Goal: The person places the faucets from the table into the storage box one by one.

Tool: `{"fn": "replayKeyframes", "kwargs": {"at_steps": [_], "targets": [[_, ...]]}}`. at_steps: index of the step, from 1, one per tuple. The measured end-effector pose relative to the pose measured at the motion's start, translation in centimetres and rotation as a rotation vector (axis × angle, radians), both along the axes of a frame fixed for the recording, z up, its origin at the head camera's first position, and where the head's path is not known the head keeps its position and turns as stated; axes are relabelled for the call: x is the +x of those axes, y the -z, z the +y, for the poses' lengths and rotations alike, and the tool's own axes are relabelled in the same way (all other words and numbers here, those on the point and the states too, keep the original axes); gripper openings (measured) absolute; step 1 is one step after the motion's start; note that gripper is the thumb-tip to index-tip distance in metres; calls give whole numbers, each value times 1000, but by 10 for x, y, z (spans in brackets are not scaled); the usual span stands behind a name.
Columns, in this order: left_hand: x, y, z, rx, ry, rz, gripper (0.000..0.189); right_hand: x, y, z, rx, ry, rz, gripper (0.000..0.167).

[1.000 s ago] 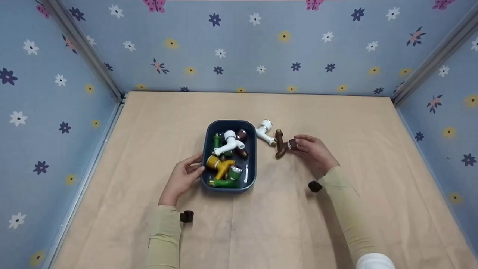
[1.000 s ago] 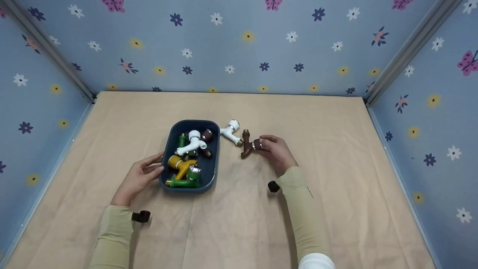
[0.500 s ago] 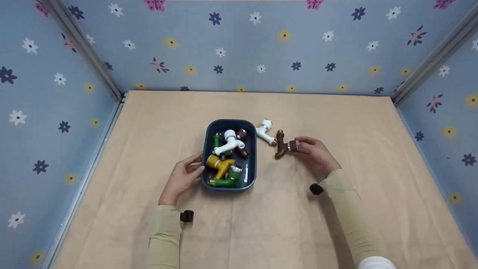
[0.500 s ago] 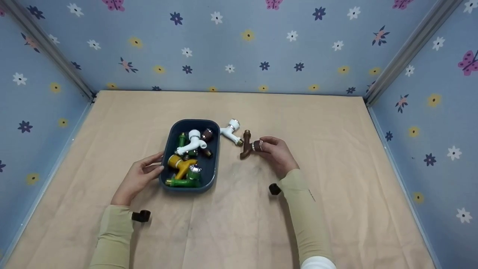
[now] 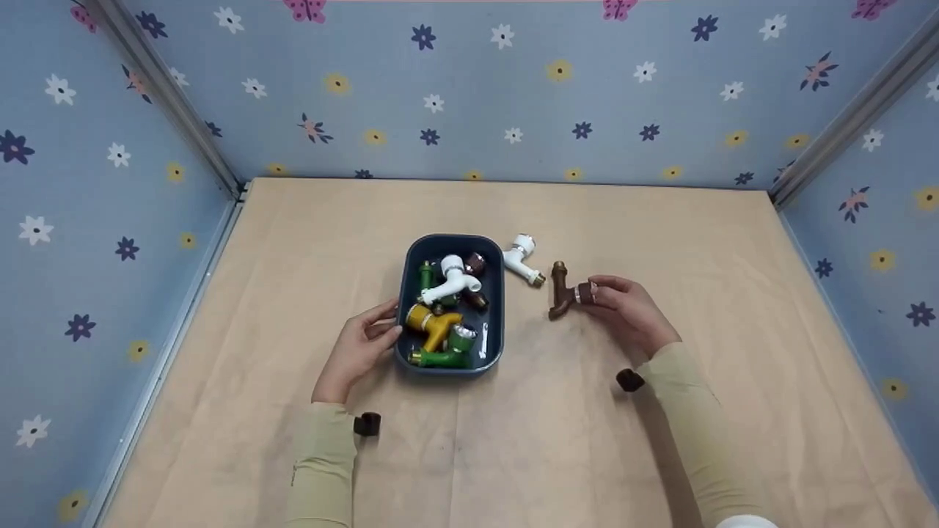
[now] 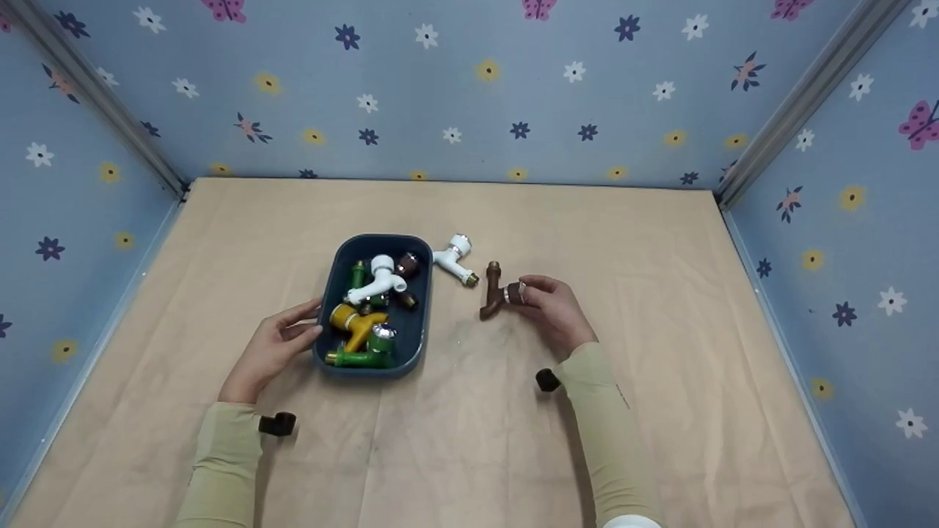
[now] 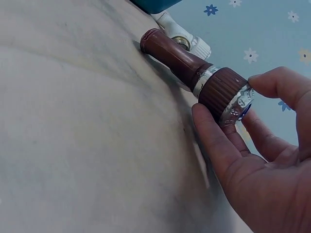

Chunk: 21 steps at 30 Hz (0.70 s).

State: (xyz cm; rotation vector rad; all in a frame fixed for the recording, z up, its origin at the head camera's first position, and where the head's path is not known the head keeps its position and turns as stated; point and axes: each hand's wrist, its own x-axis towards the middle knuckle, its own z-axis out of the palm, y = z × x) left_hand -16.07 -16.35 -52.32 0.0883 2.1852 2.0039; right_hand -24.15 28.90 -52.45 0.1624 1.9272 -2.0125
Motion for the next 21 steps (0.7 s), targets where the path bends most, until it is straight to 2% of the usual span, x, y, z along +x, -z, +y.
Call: {"fn": "replayKeyframes", "kwargs": {"at_steps": [1, 3, 7, 8, 10, 12, 18, 21], "targets": [[0, -1, 0, 0, 1, 1, 50, 1, 0, 1, -28, 8, -5, 43], [2, -9, 1, 1, 10, -7, 51, 3, -1, 3, -53, 22, -6, 43], [1, -11, 1, 2, 12, -13, 51, 8, -2, 8, 6, 28, 10, 44], [0, -10, 1, 2, 12, -14, 51, 9, -2, 10, 28, 33, 12, 43], [-2, -3, -1, -3, 7, -5, 51, 11, -2, 12, 54, 44, 10, 43], [-2, -3, 0, -12, 1, 1, 50, 13, -3, 13, 52, 49, 9, 44], [-1, -1, 0, -24, -12, 3, 50, 20, -7, 12, -44, 62, -16, 48], [-1, 0, 0, -15, 1, 4, 50, 23, -10, 10, -70, 69, -28, 49]]}}
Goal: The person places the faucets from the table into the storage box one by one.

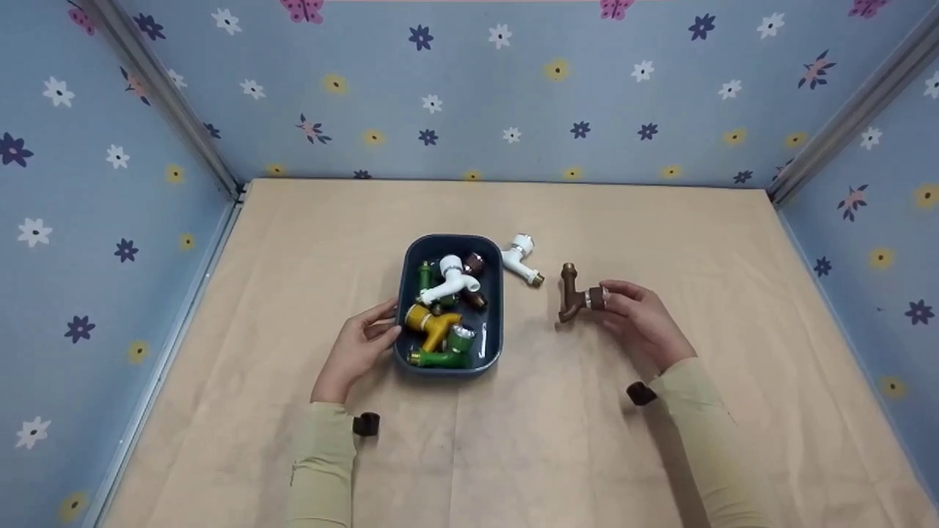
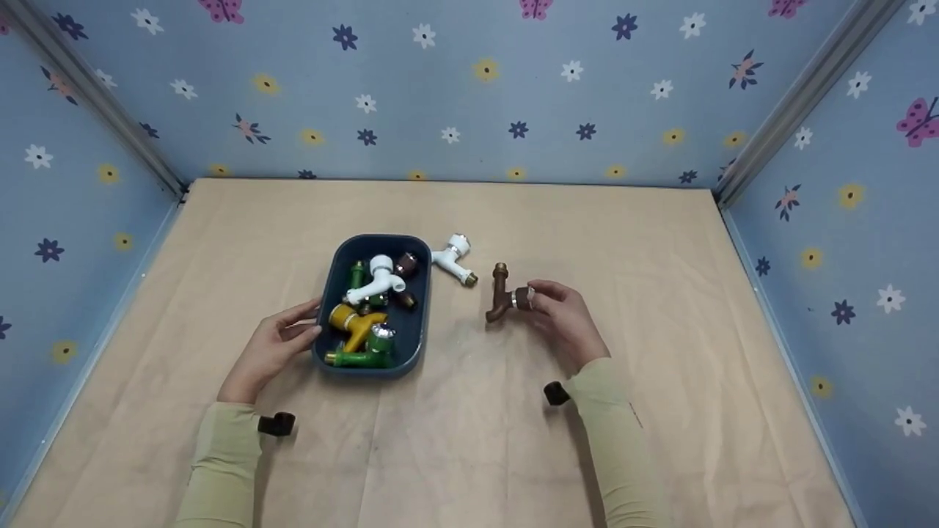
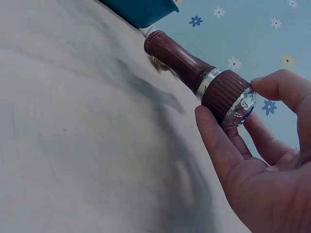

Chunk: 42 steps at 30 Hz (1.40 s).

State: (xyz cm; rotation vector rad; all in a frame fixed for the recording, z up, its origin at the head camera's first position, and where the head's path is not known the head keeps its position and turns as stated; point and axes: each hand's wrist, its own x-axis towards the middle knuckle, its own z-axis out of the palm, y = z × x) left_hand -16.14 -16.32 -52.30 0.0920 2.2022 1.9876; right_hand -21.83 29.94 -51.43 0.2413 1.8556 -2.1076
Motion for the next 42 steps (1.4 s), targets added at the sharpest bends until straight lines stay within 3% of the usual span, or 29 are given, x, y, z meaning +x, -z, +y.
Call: {"fn": "replayKeyframes", "kwargs": {"at_steps": [9, 21, 25, 31, 42], "targets": [[0, 1, 0, 19, 10, 0, 50, 5, -15, -9, 33, -4, 13, 50], [-2, -5, -1, 12, 21, -17, 52, 11, -34, -30, -226, 41, 62, 42], [1, -12, 0, 17, 30, -29, 52, 11, -37, -36, -215, 44, 59, 39], [7, -29, 3, 14, 39, -41, 52, 12, -38, -42, -228, 32, 68, 49], [10, -27, 3, 39, 34, -30, 51, 16, -39, -52, -236, 12, 66, 52]]}}
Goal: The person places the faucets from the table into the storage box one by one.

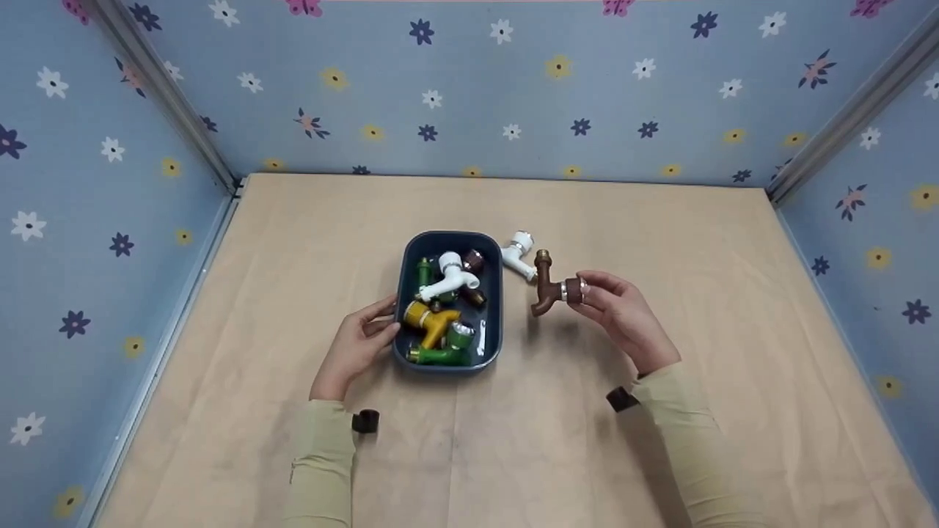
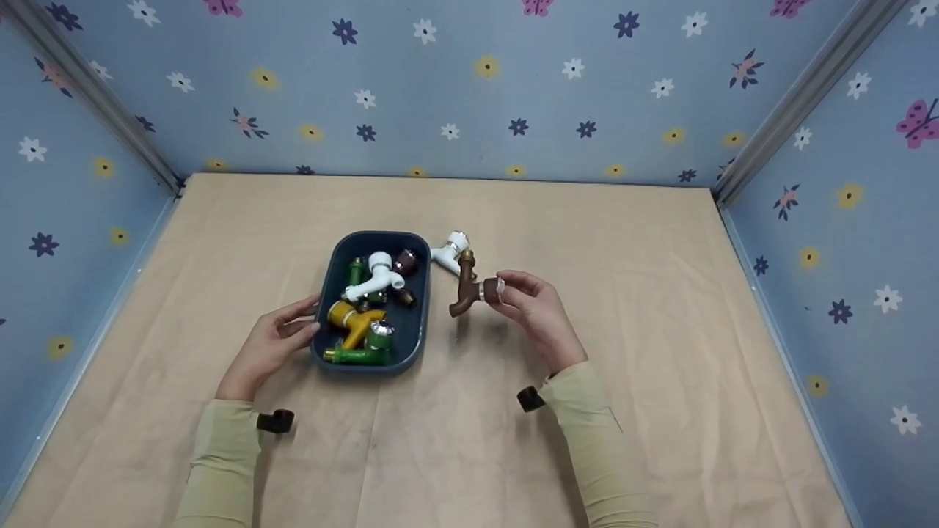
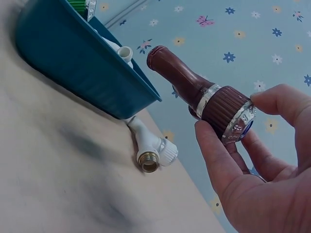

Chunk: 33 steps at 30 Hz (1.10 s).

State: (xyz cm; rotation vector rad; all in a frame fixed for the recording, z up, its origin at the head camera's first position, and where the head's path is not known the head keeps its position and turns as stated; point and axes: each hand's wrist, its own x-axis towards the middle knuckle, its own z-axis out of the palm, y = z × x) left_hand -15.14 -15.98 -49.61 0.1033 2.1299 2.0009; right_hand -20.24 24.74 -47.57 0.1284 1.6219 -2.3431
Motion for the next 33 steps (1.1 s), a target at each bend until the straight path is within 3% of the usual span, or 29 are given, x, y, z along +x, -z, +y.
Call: {"fn": "replayKeyframes", "kwargs": {"at_steps": [2, 9, 13, 20, 28, 33], "targets": [[0, -1, 0, 0, 0, -7, 51, 0, 1, -3, -1, -5, 1, 53], [-7, 26, -4, -7, -25, 20, 50, 0, -2, -15, -26, -18, 5, 40], [-8, 26, -4, -5, -21, 8, 51, 0, -5, -23, -29, -35, 3, 35], [-9, 26, -4, -31, -22, 22, 51, 1, -5, -36, -40, -65, -3, 43], [-9, 27, -3, -39, -33, 28, 50, 2, -4, -51, 2, -79, -6, 34], [-9, 28, -3, -37, -25, 42, 50, 1, -2, -59, 25, -92, 4, 41]]}}
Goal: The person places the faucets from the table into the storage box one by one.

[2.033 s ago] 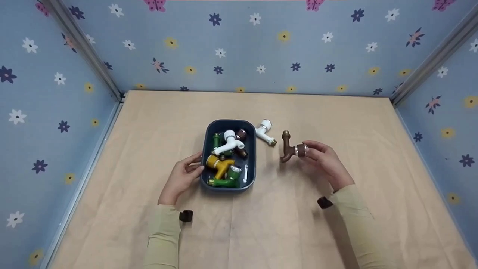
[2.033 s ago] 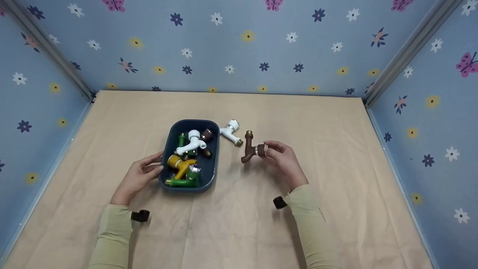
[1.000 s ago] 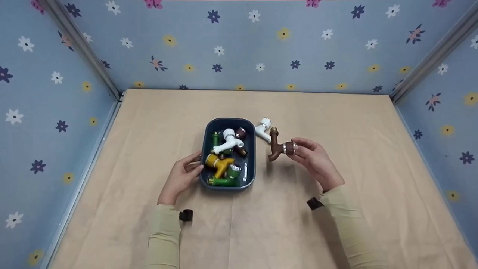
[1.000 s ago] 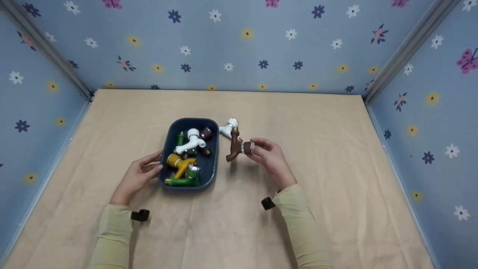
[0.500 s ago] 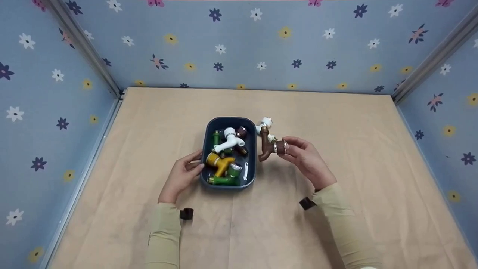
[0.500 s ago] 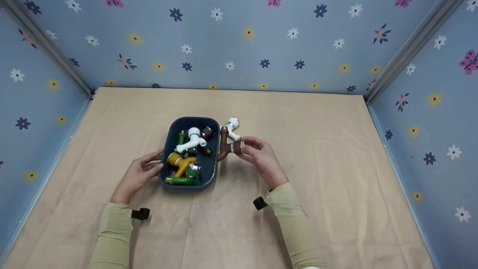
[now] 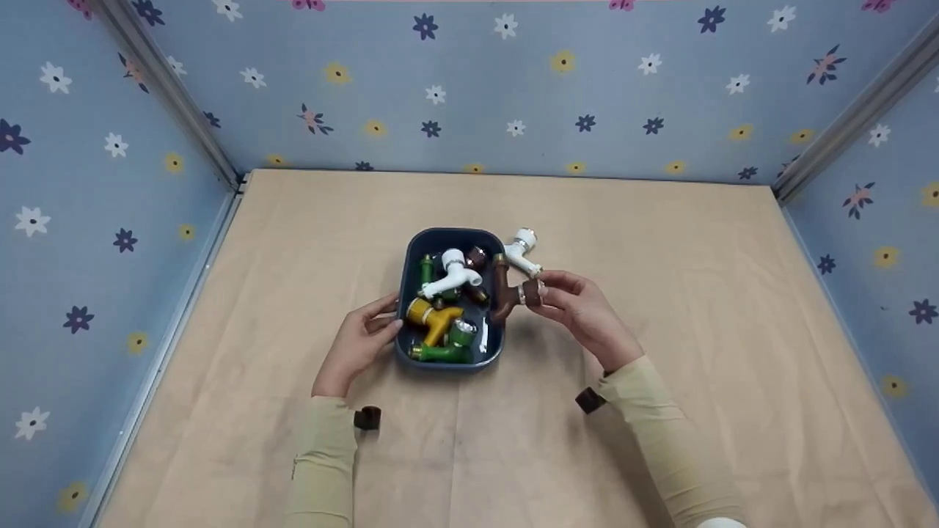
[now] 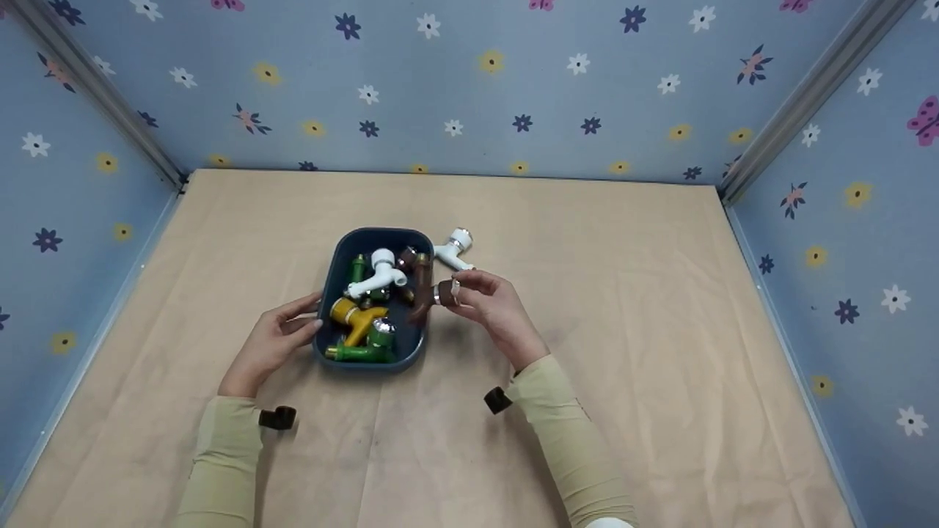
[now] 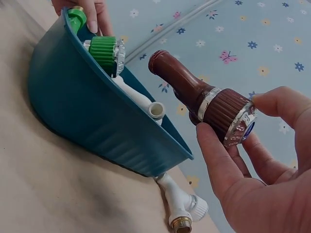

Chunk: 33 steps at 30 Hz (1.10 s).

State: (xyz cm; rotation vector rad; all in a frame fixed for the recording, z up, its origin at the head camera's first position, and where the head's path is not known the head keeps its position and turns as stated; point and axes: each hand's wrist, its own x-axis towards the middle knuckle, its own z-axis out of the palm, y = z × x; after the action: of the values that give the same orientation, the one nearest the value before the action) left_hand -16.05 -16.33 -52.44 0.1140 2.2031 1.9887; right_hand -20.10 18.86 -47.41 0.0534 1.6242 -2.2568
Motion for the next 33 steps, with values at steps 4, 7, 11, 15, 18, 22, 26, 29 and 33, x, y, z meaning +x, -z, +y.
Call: {"fn": "replayKeyframes", "kwargs": {"at_steps": [4, 7, 11, 15, 18, 22, 26, 29, 33], "targets": [[0, 0, 0, 20, 4, 0, 51, 1, 2, -3, 2, -10, -6, 48], [0, -1, 0, 39, 4, -3, 51, 2, 3, -4, 6, -16, -2, 48], [1, -1, 0, 31, 1, -1, 52, 4, 5, -5, 18, -21, 7, 35], [1, -1, 0, 4, -4, -4, 51, 5, 5, -7, 28, -27, 3, 33], [2, -1, 0, 6, -7, -19, 51, 6, 5, -8, 38, -36, 6, 41], [2, -2, 0, 14, -11, -39, 51, 7, 4, -10, 42, -40, 8, 42], [2, -1, 0, 20, -14, -46, 51, 9, 4, -11, 38, -34, 3, 32], [2, 0, 0, 22, -10, -40, 51, 10, 5, -12, 44, -34, -5, 31], [2, -4, 0, 36, 2, -30, 51, 10, 7, -13, 64, -44, -10, 41]]}}
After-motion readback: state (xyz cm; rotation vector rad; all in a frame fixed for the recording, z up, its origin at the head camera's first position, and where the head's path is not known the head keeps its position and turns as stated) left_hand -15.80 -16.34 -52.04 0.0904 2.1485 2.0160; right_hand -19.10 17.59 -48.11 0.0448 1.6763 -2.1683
